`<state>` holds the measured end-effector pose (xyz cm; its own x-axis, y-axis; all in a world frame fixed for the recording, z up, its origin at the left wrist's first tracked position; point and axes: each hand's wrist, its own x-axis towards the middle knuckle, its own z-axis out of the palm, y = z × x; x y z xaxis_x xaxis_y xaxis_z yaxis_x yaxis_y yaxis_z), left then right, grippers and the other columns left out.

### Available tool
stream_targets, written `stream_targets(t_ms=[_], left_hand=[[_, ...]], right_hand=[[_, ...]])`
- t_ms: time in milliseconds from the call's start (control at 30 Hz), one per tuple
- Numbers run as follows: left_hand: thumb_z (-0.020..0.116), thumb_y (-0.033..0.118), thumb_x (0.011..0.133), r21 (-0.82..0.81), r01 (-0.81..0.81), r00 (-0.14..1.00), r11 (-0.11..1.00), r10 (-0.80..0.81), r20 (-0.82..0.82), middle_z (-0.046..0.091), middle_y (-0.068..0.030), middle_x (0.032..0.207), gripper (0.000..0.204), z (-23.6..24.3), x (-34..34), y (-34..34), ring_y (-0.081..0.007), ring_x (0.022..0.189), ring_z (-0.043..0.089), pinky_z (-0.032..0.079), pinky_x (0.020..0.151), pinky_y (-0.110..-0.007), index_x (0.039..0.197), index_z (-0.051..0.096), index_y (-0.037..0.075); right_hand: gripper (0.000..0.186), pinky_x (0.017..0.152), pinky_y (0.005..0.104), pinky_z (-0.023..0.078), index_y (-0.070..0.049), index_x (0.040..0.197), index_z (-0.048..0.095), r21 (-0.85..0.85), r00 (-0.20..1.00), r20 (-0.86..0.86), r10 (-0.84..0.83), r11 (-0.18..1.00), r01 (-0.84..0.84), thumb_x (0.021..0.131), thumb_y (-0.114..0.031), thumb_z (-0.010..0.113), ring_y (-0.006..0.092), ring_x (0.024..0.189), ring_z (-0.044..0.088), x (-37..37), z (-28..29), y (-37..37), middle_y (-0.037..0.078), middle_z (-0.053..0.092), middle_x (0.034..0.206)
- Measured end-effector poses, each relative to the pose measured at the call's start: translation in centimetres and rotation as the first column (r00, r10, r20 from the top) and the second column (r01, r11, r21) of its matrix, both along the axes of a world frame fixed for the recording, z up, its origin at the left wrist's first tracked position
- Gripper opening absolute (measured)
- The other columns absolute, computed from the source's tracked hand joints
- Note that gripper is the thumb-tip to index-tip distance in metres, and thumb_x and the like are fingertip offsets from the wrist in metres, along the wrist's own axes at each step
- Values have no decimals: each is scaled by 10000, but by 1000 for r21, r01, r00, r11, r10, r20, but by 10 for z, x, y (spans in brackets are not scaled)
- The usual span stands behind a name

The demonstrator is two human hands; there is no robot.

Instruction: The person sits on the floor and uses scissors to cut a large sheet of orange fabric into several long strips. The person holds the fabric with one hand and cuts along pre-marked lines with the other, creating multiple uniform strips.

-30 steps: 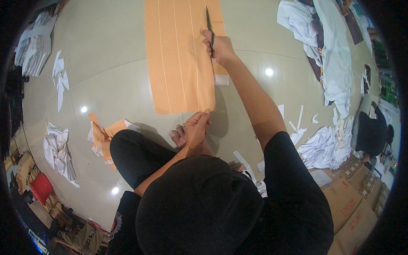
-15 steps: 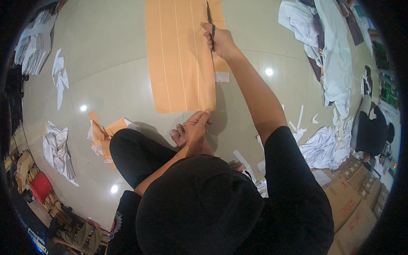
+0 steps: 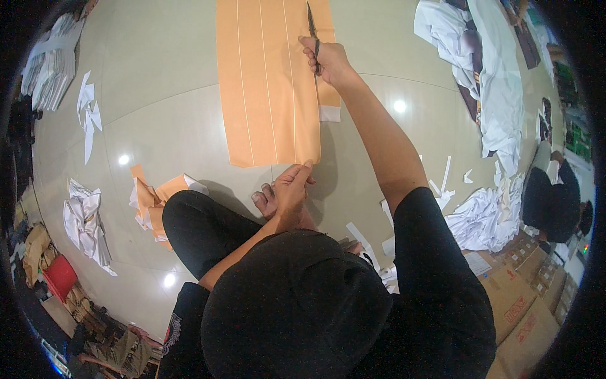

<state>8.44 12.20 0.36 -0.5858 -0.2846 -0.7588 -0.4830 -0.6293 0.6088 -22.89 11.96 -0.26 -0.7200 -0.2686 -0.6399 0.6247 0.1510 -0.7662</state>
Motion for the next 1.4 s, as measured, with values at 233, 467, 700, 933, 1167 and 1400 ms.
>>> stream_targets(t_ms=[233,467,700,933,1167,1400], left_hand=[[703,268,992,21,20,1000,1000,-21,18,559,62,669,307,0,1,-2,-29,623,418,305,590,-218,782,703,45],[696,256,990,-16,-2,1000,1000,2,-19,539,60,657,335,-1,1,1,-34,621,401,297,586,-228,733,666,43],[700,266,989,-15,-21,999,1000,20,-35,529,66,652,361,-5,3,1,-33,614,391,288,581,-225,703,652,51],[709,272,985,-23,-15,1000,1000,15,-21,511,73,641,368,-3,2,0,-28,608,381,277,574,-224,696,651,52],[702,261,989,-18,-20,999,1000,20,-27,519,69,647,351,-5,3,1,-31,612,392,287,577,-225,721,671,37],[698,255,990,-38,-24,998,999,22,-53,537,59,658,338,-7,3,2,-39,617,412,310,589,-227,740,680,28]], right_hand=[[361,499,259,392,-75,773,617,-38,999,-12,-30,999,29,829,-356,836,83,554,487,-2,0,-2,-21,545,673],[413,506,242,406,-67,789,630,-20,1000,-12,-29,999,29,778,-409,861,77,560,498,-18,-4,-8,-16,550,685],[396,517,244,410,-72,784,632,-5,999,-24,-27,1000,27,789,-398,856,78,559,502,-23,-5,-10,-18,546,671],[389,512,256,397,-68,787,628,-2,1000,-26,-18,1000,18,798,-389,848,84,557,489,-24,-4,-13,-16,534,660],[368,501,258,383,-87,763,611,-17,999,-24,-23,1000,23,811,-373,839,80,557,481,-24,-7,-14,-17,537,658],[338,476,253,373,-102,725,604,-16,1000,-21,-24,1000,23,838,-330,827,74,535,481,-26,-10,-15,-23,546,644]])
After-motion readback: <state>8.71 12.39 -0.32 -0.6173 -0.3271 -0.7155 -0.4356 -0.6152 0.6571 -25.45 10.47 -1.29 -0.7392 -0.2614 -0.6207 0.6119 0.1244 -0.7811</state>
